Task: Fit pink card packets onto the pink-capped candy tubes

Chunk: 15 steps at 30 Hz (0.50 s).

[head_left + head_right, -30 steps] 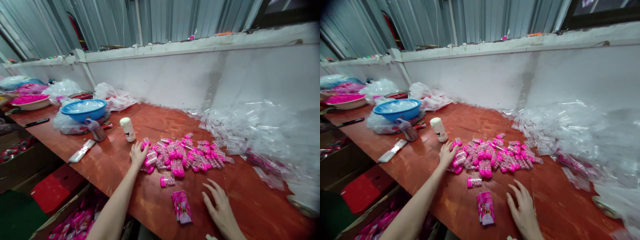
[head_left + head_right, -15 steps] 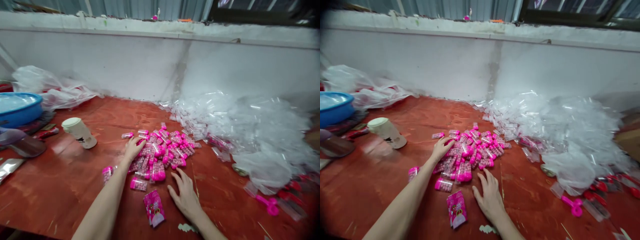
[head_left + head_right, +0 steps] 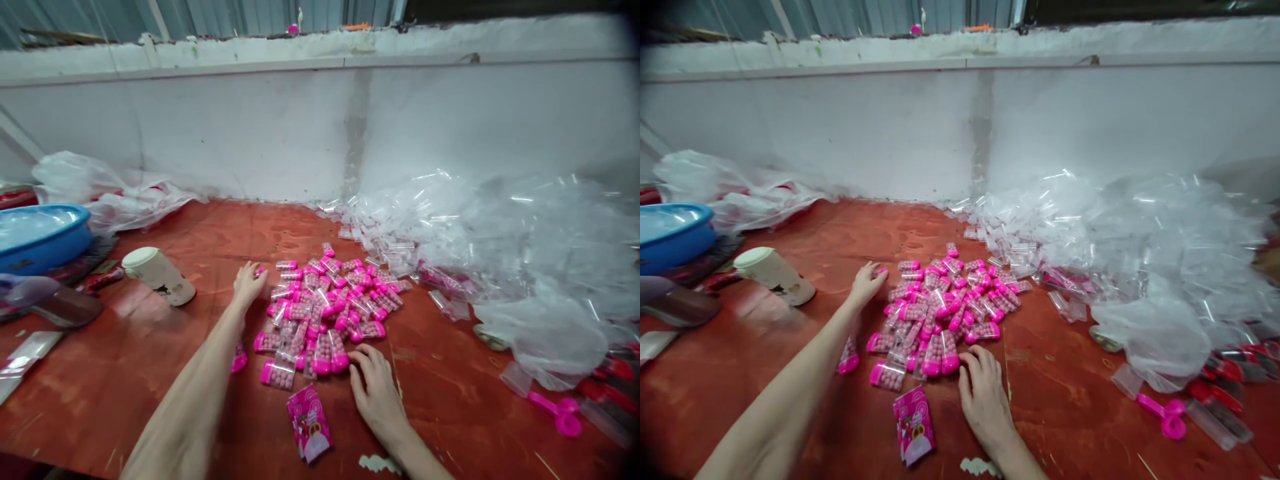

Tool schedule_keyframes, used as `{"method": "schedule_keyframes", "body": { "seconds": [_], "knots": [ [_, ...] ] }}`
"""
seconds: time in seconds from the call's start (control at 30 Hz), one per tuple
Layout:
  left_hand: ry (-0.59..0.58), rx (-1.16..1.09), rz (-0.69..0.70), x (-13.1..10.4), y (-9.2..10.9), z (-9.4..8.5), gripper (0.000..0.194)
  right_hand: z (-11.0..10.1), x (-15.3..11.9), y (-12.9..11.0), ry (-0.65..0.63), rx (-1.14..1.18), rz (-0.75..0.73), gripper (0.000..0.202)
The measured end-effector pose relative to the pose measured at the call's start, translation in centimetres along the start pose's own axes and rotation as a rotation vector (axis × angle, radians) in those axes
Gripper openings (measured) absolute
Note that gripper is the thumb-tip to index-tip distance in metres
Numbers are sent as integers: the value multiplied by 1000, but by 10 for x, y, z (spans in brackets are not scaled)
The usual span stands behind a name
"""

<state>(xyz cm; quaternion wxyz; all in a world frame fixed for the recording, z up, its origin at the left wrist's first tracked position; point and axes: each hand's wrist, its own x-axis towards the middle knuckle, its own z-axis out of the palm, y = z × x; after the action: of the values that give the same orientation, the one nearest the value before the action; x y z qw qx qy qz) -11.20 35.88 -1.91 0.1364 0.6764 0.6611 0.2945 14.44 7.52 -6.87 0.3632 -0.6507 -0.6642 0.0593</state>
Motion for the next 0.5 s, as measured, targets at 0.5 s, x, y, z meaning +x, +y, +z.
{"method": "schedule_keyframes", "body": {
  "seconds": [0.5],
  "knots": [
    [-82, -359, 38, -72, 32, -22, 53, -2, 1, 6, -49, 25, -6, 29]
  ]
}}
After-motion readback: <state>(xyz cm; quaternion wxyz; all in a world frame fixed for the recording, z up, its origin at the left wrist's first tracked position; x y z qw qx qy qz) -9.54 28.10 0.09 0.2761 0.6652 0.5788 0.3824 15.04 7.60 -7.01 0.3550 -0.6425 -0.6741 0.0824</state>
